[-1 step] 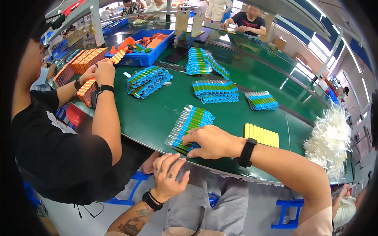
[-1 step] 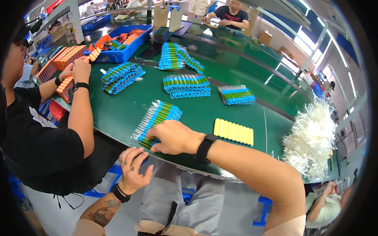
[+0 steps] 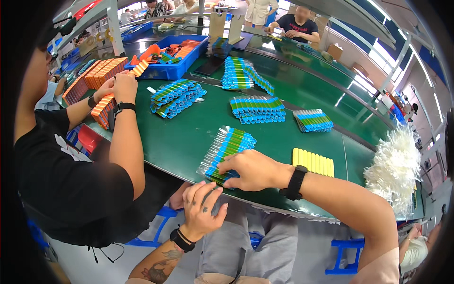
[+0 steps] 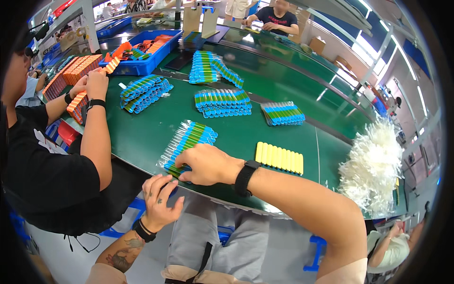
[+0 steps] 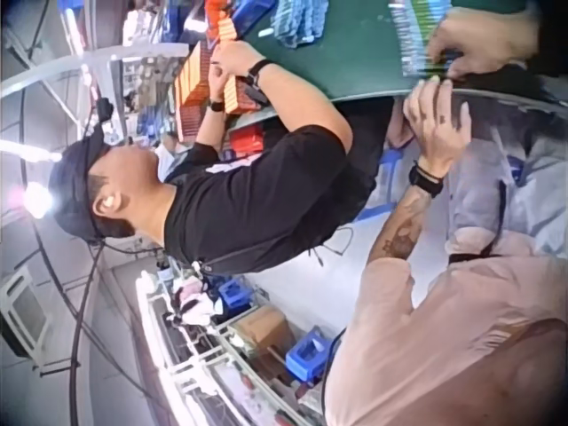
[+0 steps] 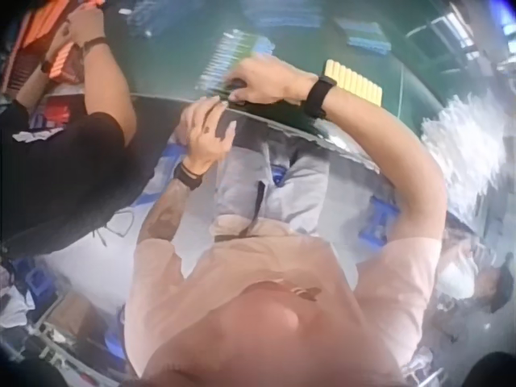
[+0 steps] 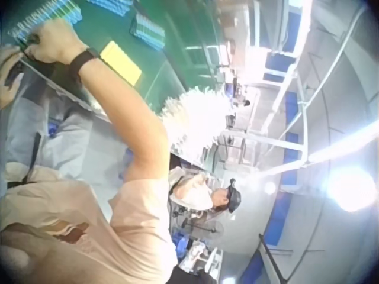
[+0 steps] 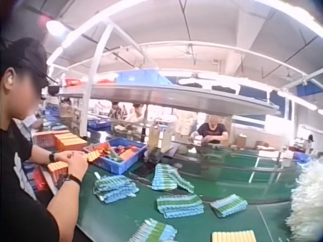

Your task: The recorder is assembling small plastic and foam components at a manufacturing workstation.

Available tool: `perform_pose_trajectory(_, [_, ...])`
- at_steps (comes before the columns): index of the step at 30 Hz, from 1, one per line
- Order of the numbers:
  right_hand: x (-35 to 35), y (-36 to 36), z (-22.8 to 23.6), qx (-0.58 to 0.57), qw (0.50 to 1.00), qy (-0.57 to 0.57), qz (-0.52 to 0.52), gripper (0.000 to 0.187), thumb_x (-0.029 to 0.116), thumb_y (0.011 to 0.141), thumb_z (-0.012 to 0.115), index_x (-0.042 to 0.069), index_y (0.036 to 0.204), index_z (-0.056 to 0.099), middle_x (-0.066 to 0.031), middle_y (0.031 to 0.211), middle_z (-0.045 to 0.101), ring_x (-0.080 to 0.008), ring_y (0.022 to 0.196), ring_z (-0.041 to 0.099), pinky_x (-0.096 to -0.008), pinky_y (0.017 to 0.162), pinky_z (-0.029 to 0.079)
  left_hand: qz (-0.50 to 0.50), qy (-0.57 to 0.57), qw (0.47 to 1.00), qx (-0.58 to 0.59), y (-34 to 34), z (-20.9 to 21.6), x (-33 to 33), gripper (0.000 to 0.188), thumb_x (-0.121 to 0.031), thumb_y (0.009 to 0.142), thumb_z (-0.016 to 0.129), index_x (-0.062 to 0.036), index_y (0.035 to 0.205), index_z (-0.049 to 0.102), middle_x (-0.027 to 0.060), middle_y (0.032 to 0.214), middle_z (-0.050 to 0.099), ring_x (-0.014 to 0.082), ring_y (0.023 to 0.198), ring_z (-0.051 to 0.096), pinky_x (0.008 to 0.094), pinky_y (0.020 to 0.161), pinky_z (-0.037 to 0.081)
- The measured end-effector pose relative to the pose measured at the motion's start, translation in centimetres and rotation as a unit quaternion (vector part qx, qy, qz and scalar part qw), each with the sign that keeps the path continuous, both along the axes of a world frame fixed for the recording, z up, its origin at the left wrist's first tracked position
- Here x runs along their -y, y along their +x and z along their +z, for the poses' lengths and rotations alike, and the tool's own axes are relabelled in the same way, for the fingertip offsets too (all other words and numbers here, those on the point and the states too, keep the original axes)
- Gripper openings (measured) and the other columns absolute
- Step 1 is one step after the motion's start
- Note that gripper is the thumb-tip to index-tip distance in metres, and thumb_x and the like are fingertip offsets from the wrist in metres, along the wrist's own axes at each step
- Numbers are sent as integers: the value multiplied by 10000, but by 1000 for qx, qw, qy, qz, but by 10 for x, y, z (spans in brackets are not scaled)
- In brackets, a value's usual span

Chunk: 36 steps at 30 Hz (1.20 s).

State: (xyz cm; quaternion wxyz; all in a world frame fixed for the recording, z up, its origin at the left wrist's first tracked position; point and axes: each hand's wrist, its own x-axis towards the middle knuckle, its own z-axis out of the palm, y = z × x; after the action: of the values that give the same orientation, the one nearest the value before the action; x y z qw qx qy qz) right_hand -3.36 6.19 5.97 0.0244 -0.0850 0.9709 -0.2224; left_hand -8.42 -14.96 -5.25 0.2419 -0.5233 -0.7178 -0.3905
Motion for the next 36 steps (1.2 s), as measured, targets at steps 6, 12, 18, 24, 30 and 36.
perform_pose_trajectory(6, [4,-3,5,16,989,-88,-114,226,156,812,699,-4,972,711,-195,938,720,-344,829,692,-420,737,546,-9,-26,999,-45,-9,7,-20,469,-346,800,710,-75,1180,659,102,1272,596,325,1241,498,541,1056,327])
perform_pose_trajectory(12, [-48,-24,20,-166,925,-196,-281,184,139,795,678,-36,849,692,-188,781,695,-278,711,694,-420,675,544,-14,-116,993,0,-2,8,-27,552,-453,822,679,-83,1231,651,102,1278,590,307,1271,491,557,1120,223])
perform_pose_trajectory(18, [-156,-16,97,-328,723,-371,-482,206,105,941,633,-37,1087,607,-124,940,696,-187,753,699,-307,624,586,-23,-89,995,-27,-3,4,-39,526,-437,813,674,-61,1181,650,122,1217,596,335,1240,496,578,1119,241])
perform_pose_trajectory(24, [-143,-1,85,-312,772,-305,-462,111,92,801,678,-15,796,705,-154,700,707,-228,662,729,-377,588,587,17,-136,990,-19,-8,26,-34,569,-381,718,758,-48,1156,613,134,1184,569,391,1212,470,611,1120,232])
perform_pose_trajectory(30, [-38,31,87,-233,822,-435,-285,137,-34,800,573,-59,905,657,-173,818,686,-275,618,712,-381,459,567,-32,126,991,30,21,61,-82,724,-247,754,817,-18,1360,493,237,1424,463,452,1340,405,570,1142,272])
perform_pose_trajectory(36, [-39,95,110,-95,843,-465,-251,183,101,852,625,-33,913,734,-119,799,702,-209,675,694,-335,531,546,-185,149,969,64,5,62,-75,320,-14,961,596,31,1273,541,242,1349,567,446,1258,540,515,1065,425])
